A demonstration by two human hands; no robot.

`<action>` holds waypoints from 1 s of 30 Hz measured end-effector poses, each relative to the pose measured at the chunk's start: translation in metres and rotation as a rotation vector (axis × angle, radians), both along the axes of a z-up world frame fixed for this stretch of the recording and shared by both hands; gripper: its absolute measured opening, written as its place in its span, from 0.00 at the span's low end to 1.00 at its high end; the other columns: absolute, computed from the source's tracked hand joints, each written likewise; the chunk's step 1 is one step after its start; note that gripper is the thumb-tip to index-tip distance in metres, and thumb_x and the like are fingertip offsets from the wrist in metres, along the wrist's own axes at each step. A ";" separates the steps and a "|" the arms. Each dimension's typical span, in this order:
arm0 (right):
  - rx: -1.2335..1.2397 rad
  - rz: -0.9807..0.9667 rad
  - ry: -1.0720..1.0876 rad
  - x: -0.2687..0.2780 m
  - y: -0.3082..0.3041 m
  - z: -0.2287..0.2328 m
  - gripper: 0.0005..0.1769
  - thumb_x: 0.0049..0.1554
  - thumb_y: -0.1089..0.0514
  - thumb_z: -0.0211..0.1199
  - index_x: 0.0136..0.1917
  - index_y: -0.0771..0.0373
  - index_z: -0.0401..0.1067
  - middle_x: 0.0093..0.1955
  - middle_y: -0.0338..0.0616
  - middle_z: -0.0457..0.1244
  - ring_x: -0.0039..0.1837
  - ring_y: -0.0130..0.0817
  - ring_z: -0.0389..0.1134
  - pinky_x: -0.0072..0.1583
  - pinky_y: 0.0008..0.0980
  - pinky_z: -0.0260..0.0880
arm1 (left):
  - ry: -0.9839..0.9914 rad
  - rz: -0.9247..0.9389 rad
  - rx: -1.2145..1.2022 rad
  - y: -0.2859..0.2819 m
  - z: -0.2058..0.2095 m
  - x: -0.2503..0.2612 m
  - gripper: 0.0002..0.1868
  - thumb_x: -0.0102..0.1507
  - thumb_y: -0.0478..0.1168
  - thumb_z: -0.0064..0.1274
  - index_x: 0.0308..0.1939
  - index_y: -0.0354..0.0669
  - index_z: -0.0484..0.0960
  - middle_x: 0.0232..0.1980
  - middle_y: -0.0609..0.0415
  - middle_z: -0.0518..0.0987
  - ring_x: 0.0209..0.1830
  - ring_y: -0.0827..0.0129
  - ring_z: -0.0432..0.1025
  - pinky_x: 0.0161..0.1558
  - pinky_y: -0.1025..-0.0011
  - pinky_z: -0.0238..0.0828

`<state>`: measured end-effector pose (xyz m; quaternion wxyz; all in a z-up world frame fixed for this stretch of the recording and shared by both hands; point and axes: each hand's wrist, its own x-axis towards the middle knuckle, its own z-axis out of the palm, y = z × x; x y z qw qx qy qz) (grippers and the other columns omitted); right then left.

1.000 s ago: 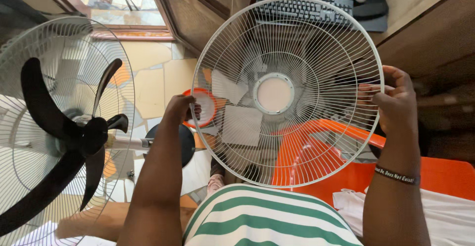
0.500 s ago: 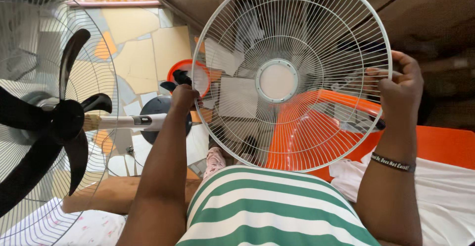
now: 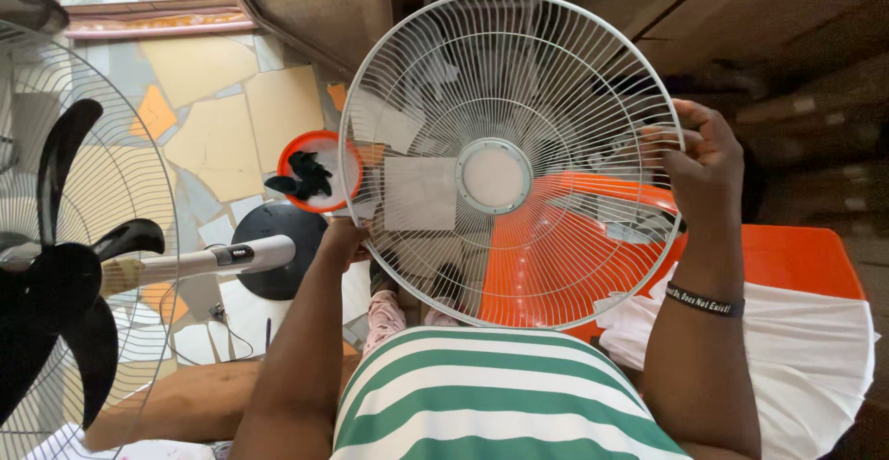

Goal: The person assembles a white pedestal fan by attaching the front wire cage to the fan head. They align the cage with the fan blades and secure it in place, completing the assembly of the fan unit.

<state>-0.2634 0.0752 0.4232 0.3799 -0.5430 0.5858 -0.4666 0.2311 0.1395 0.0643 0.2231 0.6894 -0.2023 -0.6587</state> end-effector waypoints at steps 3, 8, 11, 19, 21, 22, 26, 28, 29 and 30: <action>0.037 0.026 0.054 0.010 -0.007 0.005 0.24 0.62 0.76 0.54 0.71 0.70 0.66 0.56 0.53 0.70 0.54 0.31 0.74 0.55 0.29 0.77 | -0.063 0.060 -0.013 0.009 0.006 -0.008 0.07 0.61 0.29 0.53 0.43 0.39 0.79 0.38 0.49 0.79 0.35 0.61 0.78 0.36 0.57 0.84; 0.055 0.124 0.165 0.022 -0.045 0.009 0.29 0.60 0.76 0.51 0.73 0.65 0.66 0.58 0.47 0.71 0.56 0.29 0.73 0.52 0.29 0.75 | -0.114 0.102 -0.017 0.005 0.010 -0.010 0.09 0.60 0.28 0.54 0.44 0.33 0.80 0.39 0.45 0.81 0.37 0.56 0.80 0.38 0.56 0.85; -0.078 0.210 0.261 0.029 -0.074 0.008 0.28 0.62 0.77 0.55 0.74 0.63 0.66 0.60 0.47 0.70 0.60 0.31 0.73 0.56 0.31 0.77 | 0.016 0.202 -0.043 -0.006 -0.002 -0.004 0.08 0.64 0.35 0.52 0.46 0.36 0.80 0.40 0.48 0.81 0.37 0.59 0.79 0.39 0.58 0.83; -0.043 0.178 0.375 0.057 -0.096 0.032 0.30 0.59 0.77 0.54 0.72 0.59 0.68 0.58 0.46 0.71 0.60 0.31 0.74 0.55 0.32 0.76 | 0.164 0.272 0.002 -0.027 -0.036 -0.013 0.08 0.66 0.34 0.46 0.47 0.35 0.76 0.37 0.47 0.78 0.31 0.59 0.76 0.35 0.58 0.80; -0.120 0.234 0.365 0.060 -0.103 0.034 0.30 0.59 0.78 0.55 0.72 0.61 0.68 0.60 0.49 0.71 0.62 0.34 0.73 0.60 0.33 0.76 | 0.168 0.228 -0.017 -0.027 -0.037 -0.018 0.08 0.65 0.32 0.45 0.46 0.34 0.76 0.36 0.44 0.79 0.29 0.57 0.76 0.31 0.58 0.76; -0.116 0.238 0.351 0.060 -0.104 0.034 0.30 0.59 0.77 0.55 0.72 0.62 0.68 0.60 0.49 0.70 0.62 0.34 0.73 0.60 0.33 0.76 | 0.156 0.238 -0.021 -0.024 -0.038 -0.021 0.07 0.65 0.32 0.46 0.46 0.34 0.77 0.36 0.44 0.79 0.29 0.57 0.77 0.31 0.59 0.78; -0.150 0.243 0.378 0.064 -0.113 0.038 0.26 0.62 0.74 0.57 0.72 0.62 0.68 0.60 0.50 0.70 0.62 0.35 0.73 0.62 0.33 0.76 | 0.115 0.296 -0.040 -0.033 -0.038 -0.041 0.07 0.63 0.28 0.47 0.44 0.35 0.78 0.35 0.45 0.79 0.28 0.57 0.76 0.27 0.60 0.79; -0.141 0.235 0.405 0.065 -0.113 0.040 0.23 0.65 0.71 0.59 0.72 0.62 0.68 0.61 0.50 0.70 0.63 0.35 0.74 0.62 0.33 0.76 | 0.094 0.328 -0.021 -0.028 -0.041 -0.052 0.07 0.62 0.27 0.48 0.43 0.35 0.78 0.34 0.46 0.78 0.27 0.58 0.76 0.25 0.60 0.79; -0.128 0.221 0.402 0.065 -0.114 0.043 0.22 0.66 0.69 0.59 0.72 0.62 0.69 0.61 0.50 0.70 0.63 0.35 0.74 0.62 0.34 0.76 | 0.078 0.337 -0.015 -0.030 -0.042 -0.054 0.06 0.62 0.27 0.49 0.42 0.35 0.79 0.34 0.46 0.78 0.27 0.58 0.76 0.25 0.60 0.80; -0.115 0.208 0.399 0.066 -0.114 0.046 0.20 0.67 0.68 0.60 0.72 0.61 0.69 0.61 0.49 0.70 0.63 0.35 0.74 0.62 0.34 0.76 | 0.062 0.346 -0.009 -0.033 -0.042 -0.054 0.05 0.62 0.28 0.51 0.42 0.35 0.79 0.33 0.46 0.78 0.26 0.59 0.77 0.24 0.60 0.80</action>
